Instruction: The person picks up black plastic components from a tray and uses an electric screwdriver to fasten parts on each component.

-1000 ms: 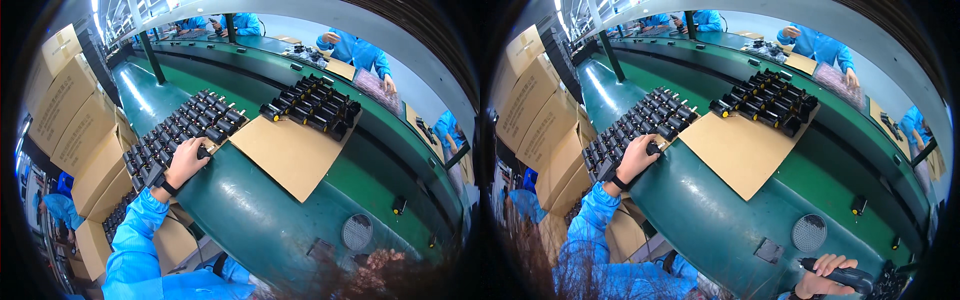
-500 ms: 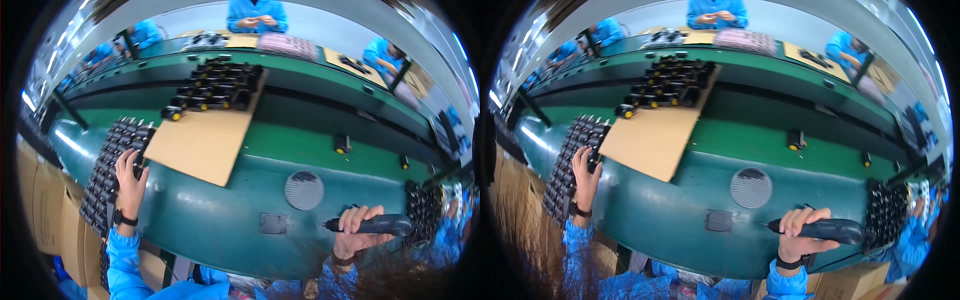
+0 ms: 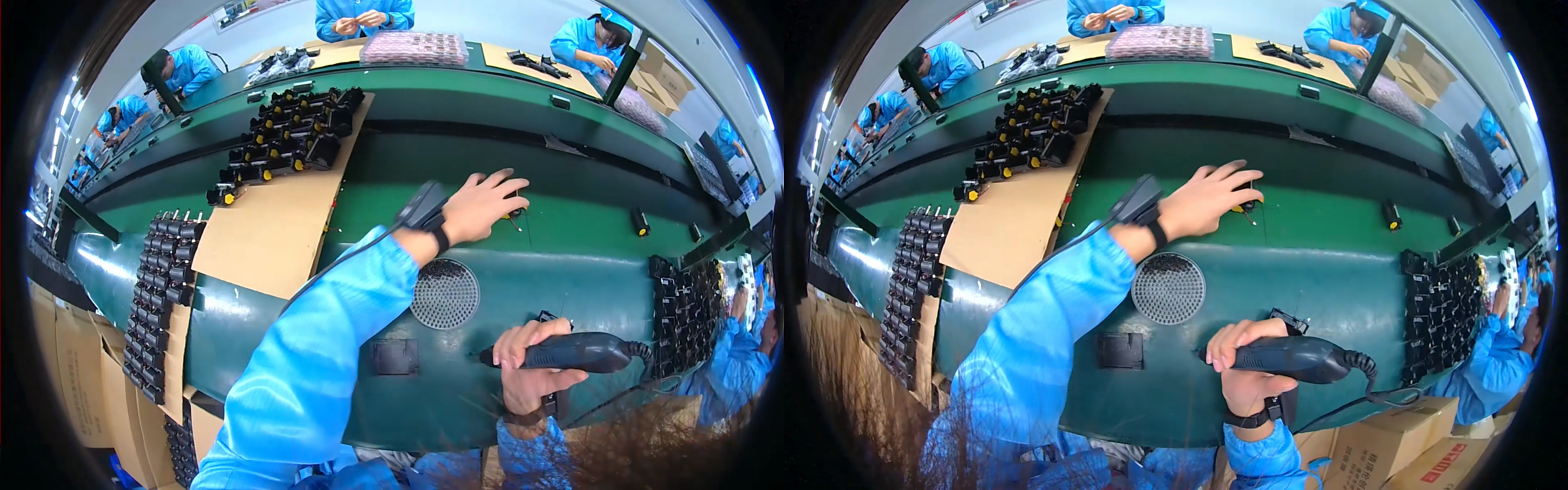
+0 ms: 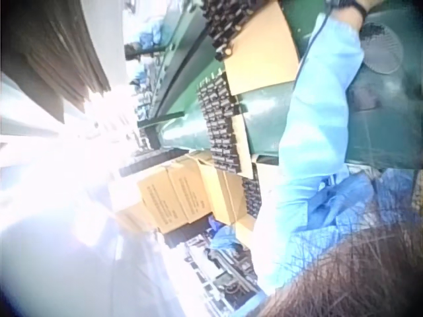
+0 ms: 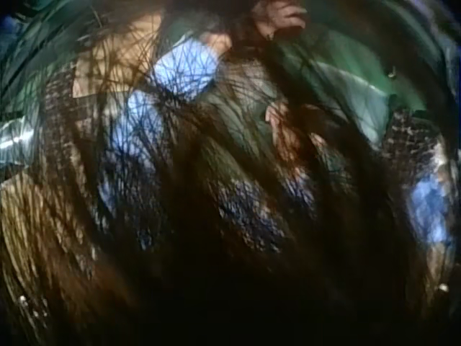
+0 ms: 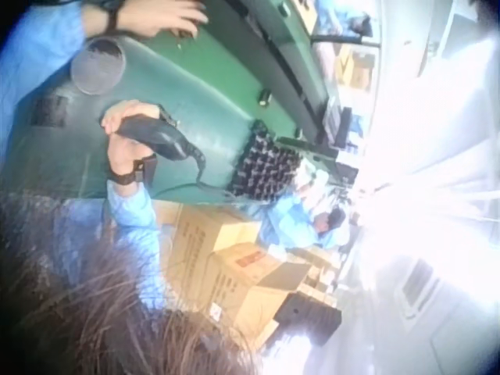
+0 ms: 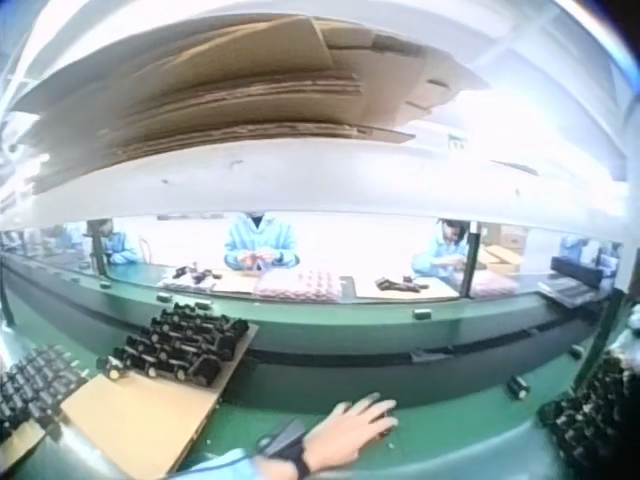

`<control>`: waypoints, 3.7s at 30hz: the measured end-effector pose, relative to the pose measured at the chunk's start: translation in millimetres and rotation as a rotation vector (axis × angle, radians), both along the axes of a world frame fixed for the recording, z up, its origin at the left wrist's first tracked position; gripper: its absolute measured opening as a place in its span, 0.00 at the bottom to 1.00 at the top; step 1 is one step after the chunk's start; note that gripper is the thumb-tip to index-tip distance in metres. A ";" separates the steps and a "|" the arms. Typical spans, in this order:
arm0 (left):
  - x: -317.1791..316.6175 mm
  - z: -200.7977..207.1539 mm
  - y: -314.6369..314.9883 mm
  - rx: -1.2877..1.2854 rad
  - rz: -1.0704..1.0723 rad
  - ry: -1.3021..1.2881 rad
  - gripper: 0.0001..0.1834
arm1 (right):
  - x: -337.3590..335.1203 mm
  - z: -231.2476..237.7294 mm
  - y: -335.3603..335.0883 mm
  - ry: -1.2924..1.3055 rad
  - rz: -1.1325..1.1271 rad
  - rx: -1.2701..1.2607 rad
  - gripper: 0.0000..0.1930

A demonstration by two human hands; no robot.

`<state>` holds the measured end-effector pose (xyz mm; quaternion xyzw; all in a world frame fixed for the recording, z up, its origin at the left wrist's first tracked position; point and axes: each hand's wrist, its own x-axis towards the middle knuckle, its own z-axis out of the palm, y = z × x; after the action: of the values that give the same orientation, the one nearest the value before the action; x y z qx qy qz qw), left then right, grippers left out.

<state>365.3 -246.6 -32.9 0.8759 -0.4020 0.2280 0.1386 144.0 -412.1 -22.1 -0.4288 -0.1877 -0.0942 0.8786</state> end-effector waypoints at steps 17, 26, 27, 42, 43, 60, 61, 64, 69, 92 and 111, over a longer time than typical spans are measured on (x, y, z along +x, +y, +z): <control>-204.0 79.3 133.2 -0.142 0.125 0.401 0.38 | -2.2 2.0 -2.2 0.008 -0.018 0.010 0.46; -278.5 47.1 125.9 -0.036 0.111 0.534 0.36 | -3.5 0.3 3.1 0.040 -0.055 -0.011 0.45; -278.9 47.8 123.8 -0.034 0.108 0.542 0.36 | -3.5 0.0 2.6 0.051 -0.053 -0.005 0.45; -283.9 27.8 127.6 -0.118 0.170 0.553 0.38 | 2.8 -2.1 -0.8 -0.010 -0.014 -0.021 0.44; -284.3 25.8 128.0 -0.122 0.165 0.552 0.38 | 4.2 0.6 1.8 -0.008 -0.041 -0.017 0.44; -267.6 13.1 143.5 -0.214 0.046 0.520 0.48 | 75.9 25.9 53.0 -0.019 -0.224 -0.204 0.47; -263.5 18.9 143.7 -0.217 0.055 0.523 0.48 | 77.4 26.1 48.3 -0.035 -0.230 -0.154 0.47; -237.3 38.6 125.1 -0.186 0.147 0.475 0.51 | 78.6 24.6 30.5 -0.085 -0.266 -0.141 0.46; -179.2 34.9 62.7 -0.057 0.254 0.338 0.53 | 75.2 27.1 28.9 -0.128 -0.275 -0.101 0.45; -141.9 41.7 84.1 0.195 -0.093 0.697 0.54 | 66.9 29.6 27.1 -0.072 -0.237 -0.085 0.45; -274.3 2.0 146.3 -0.197 0.023 0.373 0.27 | 29.8 12.1 70.5 0.047 0.052 -0.254 0.48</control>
<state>91.0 -100.3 -30.9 0.8897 -0.3349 0.1015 0.2931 173.7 -341.7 -10.0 -0.5339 -0.1883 -0.0369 0.8235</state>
